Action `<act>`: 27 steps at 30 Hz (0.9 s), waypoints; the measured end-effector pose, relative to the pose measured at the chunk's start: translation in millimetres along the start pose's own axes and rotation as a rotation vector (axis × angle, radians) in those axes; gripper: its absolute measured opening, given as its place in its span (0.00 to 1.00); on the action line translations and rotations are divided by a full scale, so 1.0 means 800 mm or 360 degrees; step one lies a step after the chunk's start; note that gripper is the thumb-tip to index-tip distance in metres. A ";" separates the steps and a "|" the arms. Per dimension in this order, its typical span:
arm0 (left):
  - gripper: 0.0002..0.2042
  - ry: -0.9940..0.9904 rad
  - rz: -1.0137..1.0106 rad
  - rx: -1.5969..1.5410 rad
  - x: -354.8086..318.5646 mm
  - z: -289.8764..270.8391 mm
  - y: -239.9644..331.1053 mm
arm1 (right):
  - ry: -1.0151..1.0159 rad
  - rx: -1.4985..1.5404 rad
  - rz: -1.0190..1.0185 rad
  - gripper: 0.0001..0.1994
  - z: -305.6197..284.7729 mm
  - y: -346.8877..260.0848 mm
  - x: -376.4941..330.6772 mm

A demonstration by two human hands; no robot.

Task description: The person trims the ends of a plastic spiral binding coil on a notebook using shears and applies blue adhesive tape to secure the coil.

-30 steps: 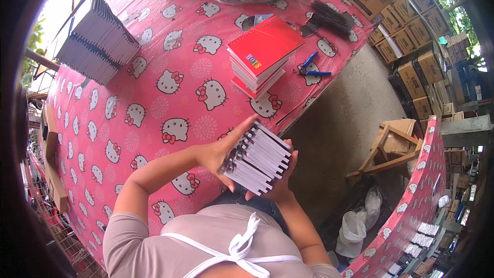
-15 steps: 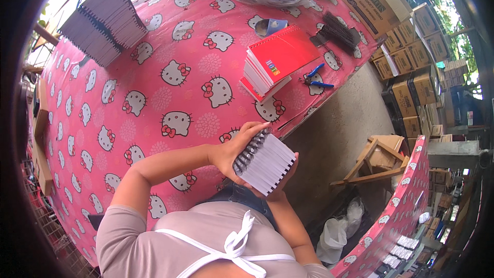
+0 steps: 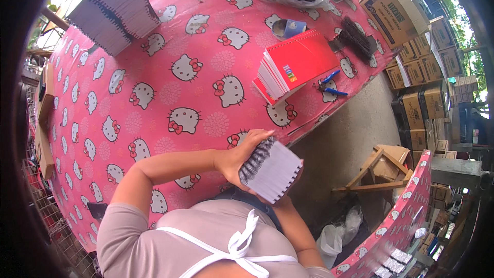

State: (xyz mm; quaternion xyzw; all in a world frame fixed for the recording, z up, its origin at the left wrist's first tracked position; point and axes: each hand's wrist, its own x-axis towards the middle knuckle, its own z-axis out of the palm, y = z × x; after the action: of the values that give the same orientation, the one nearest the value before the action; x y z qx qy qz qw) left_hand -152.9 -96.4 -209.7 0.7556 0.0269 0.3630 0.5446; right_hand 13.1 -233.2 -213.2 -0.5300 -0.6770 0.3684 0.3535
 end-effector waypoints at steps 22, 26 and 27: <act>0.52 0.2375 -0.1298 -0.1039 -0.017 -0.040 0.115 | -0.0515 -0.0162 -0.0146 0.31 -0.039 -0.125 0.218; 0.58 0.2395 -0.1368 -0.0723 -0.026 -0.041 0.106 | -0.0105 -0.0090 -0.0527 0.19 -0.149 -0.177 0.218; 0.59 0.2413 -0.1376 -0.0609 -0.025 -0.042 0.106 | 0.0105 -0.0190 -0.0595 0.17 -0.176 -0.173 0.237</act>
State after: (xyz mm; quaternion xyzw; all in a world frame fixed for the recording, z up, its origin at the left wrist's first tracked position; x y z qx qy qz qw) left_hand -217.1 -112.6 -143.6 0.1325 0.6013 0.5263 0.5864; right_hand 36.7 -53.1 -7.9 -0.4269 -0.7723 0.2380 0.4058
